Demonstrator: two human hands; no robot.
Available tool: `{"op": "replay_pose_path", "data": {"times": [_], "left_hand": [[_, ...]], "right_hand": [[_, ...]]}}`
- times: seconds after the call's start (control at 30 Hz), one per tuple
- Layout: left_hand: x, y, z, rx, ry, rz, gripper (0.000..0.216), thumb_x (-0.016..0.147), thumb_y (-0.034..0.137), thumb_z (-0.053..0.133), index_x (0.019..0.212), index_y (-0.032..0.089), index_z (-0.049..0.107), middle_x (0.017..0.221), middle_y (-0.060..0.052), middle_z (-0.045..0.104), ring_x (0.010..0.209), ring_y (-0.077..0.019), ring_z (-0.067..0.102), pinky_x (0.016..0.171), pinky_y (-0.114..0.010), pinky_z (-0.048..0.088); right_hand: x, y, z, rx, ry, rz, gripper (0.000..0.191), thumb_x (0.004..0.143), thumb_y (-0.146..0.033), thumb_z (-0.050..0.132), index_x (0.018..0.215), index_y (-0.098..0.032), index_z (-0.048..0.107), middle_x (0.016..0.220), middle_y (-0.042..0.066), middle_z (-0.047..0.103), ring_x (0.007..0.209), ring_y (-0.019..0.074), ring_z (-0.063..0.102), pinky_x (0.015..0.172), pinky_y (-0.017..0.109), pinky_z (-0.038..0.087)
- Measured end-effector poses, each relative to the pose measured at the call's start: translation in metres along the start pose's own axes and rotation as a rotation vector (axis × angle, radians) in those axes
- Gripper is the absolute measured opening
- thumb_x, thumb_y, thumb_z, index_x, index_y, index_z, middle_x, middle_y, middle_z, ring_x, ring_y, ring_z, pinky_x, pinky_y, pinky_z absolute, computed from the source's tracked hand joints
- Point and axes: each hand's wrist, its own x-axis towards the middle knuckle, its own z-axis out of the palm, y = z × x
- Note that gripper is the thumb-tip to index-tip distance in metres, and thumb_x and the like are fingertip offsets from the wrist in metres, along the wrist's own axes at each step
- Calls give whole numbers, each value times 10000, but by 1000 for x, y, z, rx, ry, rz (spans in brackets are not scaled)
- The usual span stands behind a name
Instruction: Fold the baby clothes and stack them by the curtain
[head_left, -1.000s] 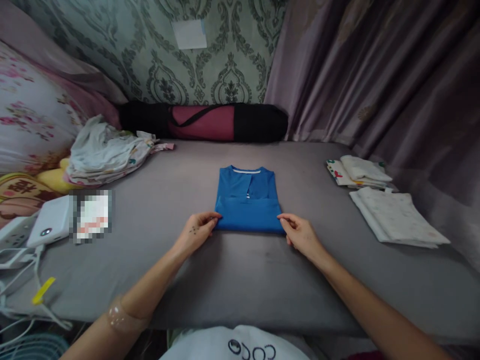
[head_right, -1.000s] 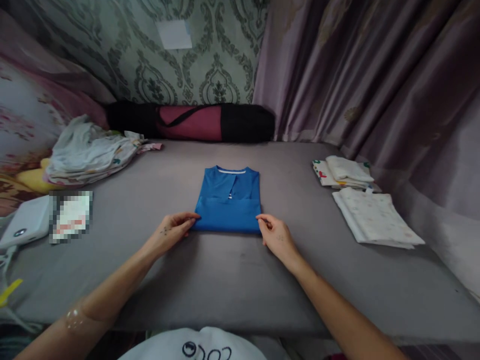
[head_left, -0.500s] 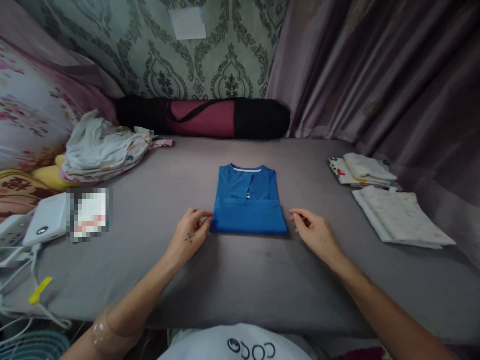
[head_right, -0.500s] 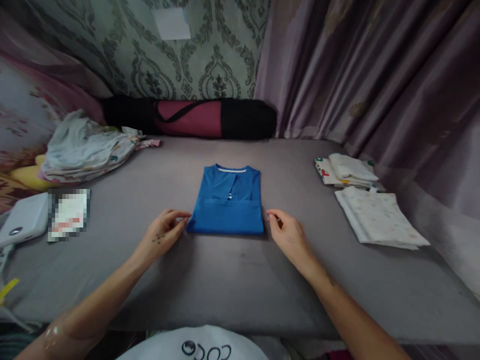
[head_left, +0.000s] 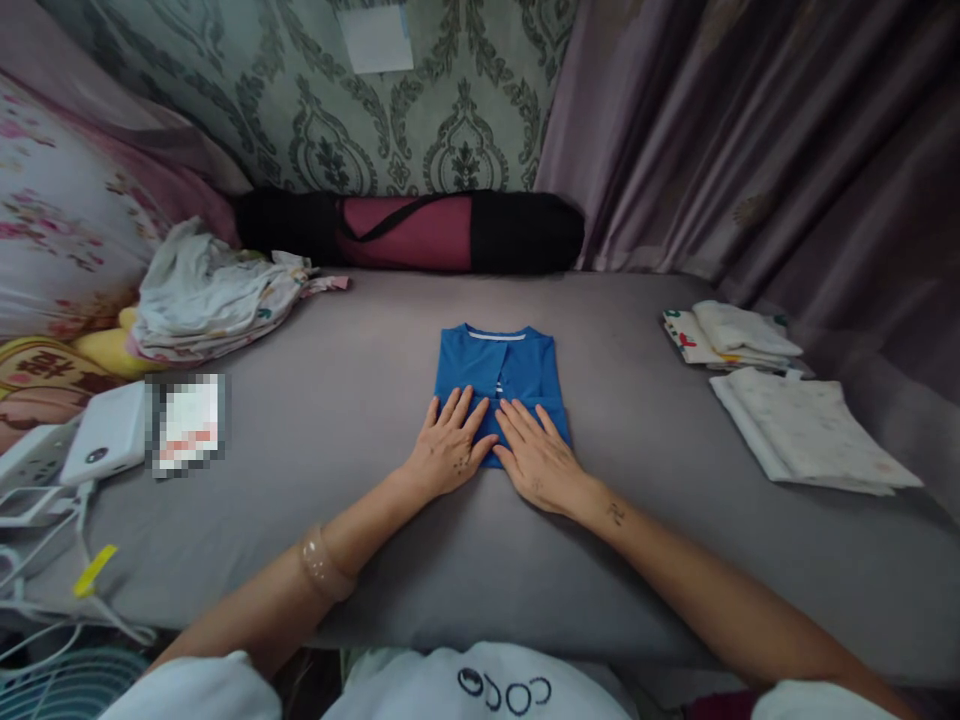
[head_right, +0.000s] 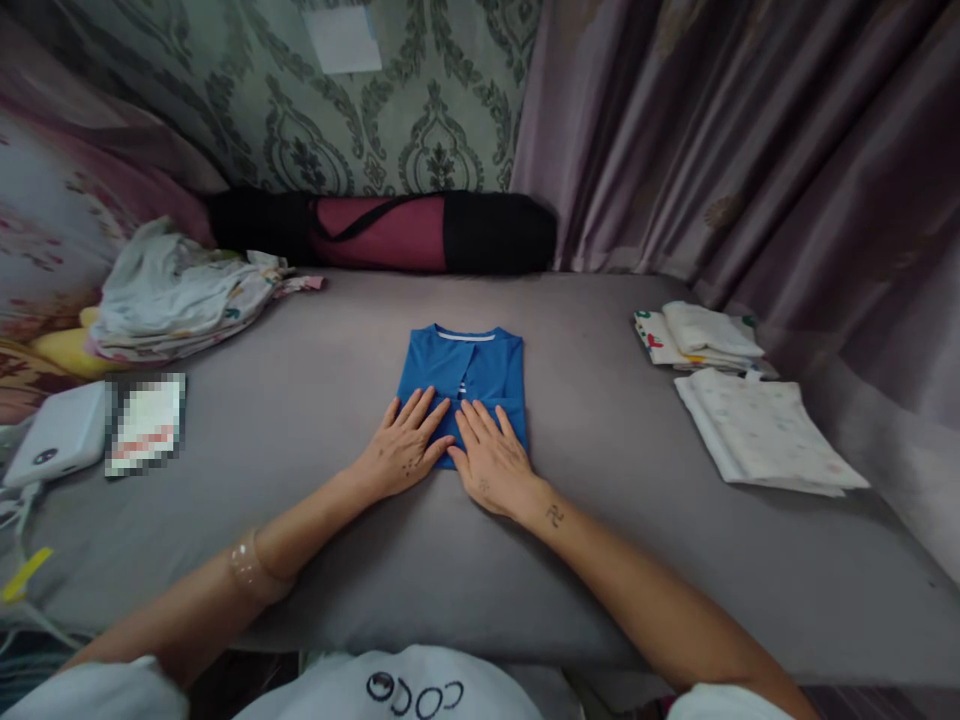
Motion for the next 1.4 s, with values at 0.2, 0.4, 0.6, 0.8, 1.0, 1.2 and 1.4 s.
{"op": "replay_pose_path", "data": {"times": [0.2, 0.4, 0.6, 0.8, 1.0, 1.2, 1.4], "left_hand": [[-5, -13, 1, -83, -17, -22, 746, 941, 605, 276, 1504, 116, 246, 1557, -180, 235, 1446, -301, 194, 1152, -508, 217], [-7, -18, 7, -106, -10, -18, 792, 926, 638, 271, 1509, 104, 221, 1556, -181, 237, 1450, -307, 171, 1155, -516, 195], [-2, -16, -11, -102, -30, -3, 750, 945, 604, 246, 1495, 94, 263, 1561, -186, 217, 1454, -321, 138, 1153, -539, 180], [-1, -12, -9, -47, 48, 41, 593, 993, 416, 229, 1463, 69, 329, 1553, -174, 249, 1459, -280, 131, 1178, -487, 142], [-7, -25, 6, -167, -37, -29, 591, 993, 419, 197, 1487, 103, 274, 1560, -160, 241, 1455, -267, 149, 1162, -472, 213], [-27, -36, -3, -232, -13, -48, 622, 987, 488, 224, 1506, 147, 225, 1575, -161, 192, 1460, -273, 118, 1157, -502, 211], [-46, -39, -11, -238, -25, -97, 628, 990, 480, 210, 1495, 108, 236, 1561, -169, 235, 1455, -261, 162, 1167, -484, 210]], "right_hand": [[-9, 15, -4, -20, -11, 93, 606, 989, -412, 230, 1489, -76, 295, 1565, 133, 214, 1452, 249, 170, 1175, 485, 161], [-23, 30, 0, -16, 24, 192, 636, 985, -441, 218, 1519, -96, 208, 1569, 146, 209, 1450, 258, 175, 1159, 485, 209], [-16, 30, -15, -17, -25, 178, 642, 985, -479, 228, 1497, -96, 282, 1554, 159, 251, 1442, 276, 203, 1157, 508, 194], [8, 13, -25, -39, 3, -142, 555, 995, -391, 266, 1484, -133, 322, 1578, 93, 194, 1460, 253, 129, 1175, 511, 124], [17, 4, -4, 41, -96, -272, 572, 995, -407, 263, 1489, -120, 302, 1560, 104, 247, 1447, 243, 191, 1175, 496, 156], [14, 12, -19, 112, -101, -256, 558, 1005, -392, 240, 1518, -172, 219, 1571, 79, 219, 1455, 205, 161, 1181, 477, 159], [7, 41, -25, 30, 3, -72, 580, 1007, -385, 219, 1530, -145, 152, 1581, 100, 171, 1465, 222, 82, 1184, 495, 133]]}}
